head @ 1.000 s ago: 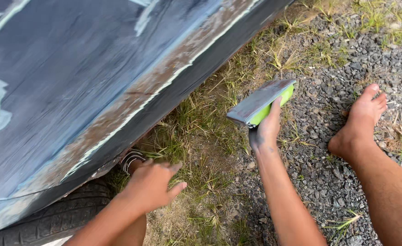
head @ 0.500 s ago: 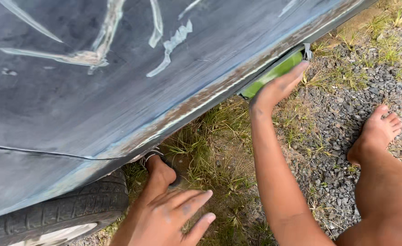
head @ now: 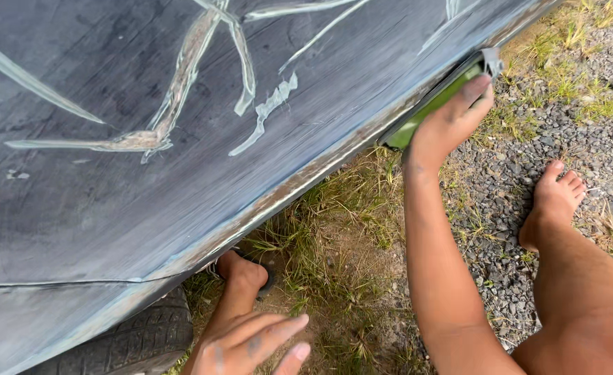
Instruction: The person uses a green sanding block to sand the lower side panel of a dark-colored car. They work along the bottom edge and the area above the rear wheel, smoothing the surface which appears to have primer or filler applied.
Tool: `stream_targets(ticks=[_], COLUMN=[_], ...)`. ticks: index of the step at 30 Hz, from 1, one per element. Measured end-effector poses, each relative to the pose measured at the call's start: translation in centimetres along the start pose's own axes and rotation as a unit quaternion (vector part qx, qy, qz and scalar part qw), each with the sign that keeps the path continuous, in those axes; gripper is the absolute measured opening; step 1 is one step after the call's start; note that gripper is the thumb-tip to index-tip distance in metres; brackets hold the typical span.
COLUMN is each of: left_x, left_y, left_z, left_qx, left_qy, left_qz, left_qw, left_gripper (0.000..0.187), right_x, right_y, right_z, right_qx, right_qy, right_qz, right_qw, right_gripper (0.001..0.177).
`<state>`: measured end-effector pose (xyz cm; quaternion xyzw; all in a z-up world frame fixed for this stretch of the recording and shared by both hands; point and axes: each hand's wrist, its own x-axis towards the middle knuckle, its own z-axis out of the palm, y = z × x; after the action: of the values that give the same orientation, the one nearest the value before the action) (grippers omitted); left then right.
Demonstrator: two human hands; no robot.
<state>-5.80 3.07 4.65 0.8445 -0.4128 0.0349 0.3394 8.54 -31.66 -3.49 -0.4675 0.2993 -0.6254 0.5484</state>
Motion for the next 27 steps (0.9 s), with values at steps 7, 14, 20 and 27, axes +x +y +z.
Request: stream_targets(ticks=[7,14,20,27], left_x=[2.7,2.9,5.3,2.7], left_y=[2.6,2.9,2.2,1.7], left_z=[1.6,1.4,3.3,3.9], left_qx=[-0.006,0.018,-0.005,0.002], left_qy=[-0.067,-0.031,0.038,0.05], left_qz=[0.039,-0.005,0.057,-0.134], left_qw=[0.997,0.999,0.998,0.99], left_gripper=[0.024,0.025,0.017,0.019], right_x=[-20.7,-2.1,-17.5,-6.5], right_y=[-1.8,1.8,-5.8,1.2], right_z=[-2.7,-0.8,-1.0,-2.0], right_qx=[0.013,0.025,-0.003,-0.017], right_qy=[-0.161,-0.048,-0.103,-0.097], right_qz=[-0.117,-0.042,0.048,-0.041], right_qw=[0.98,0.998,0.994,0.994], right_gripper=[0.112,0.087,0.078,0.074])
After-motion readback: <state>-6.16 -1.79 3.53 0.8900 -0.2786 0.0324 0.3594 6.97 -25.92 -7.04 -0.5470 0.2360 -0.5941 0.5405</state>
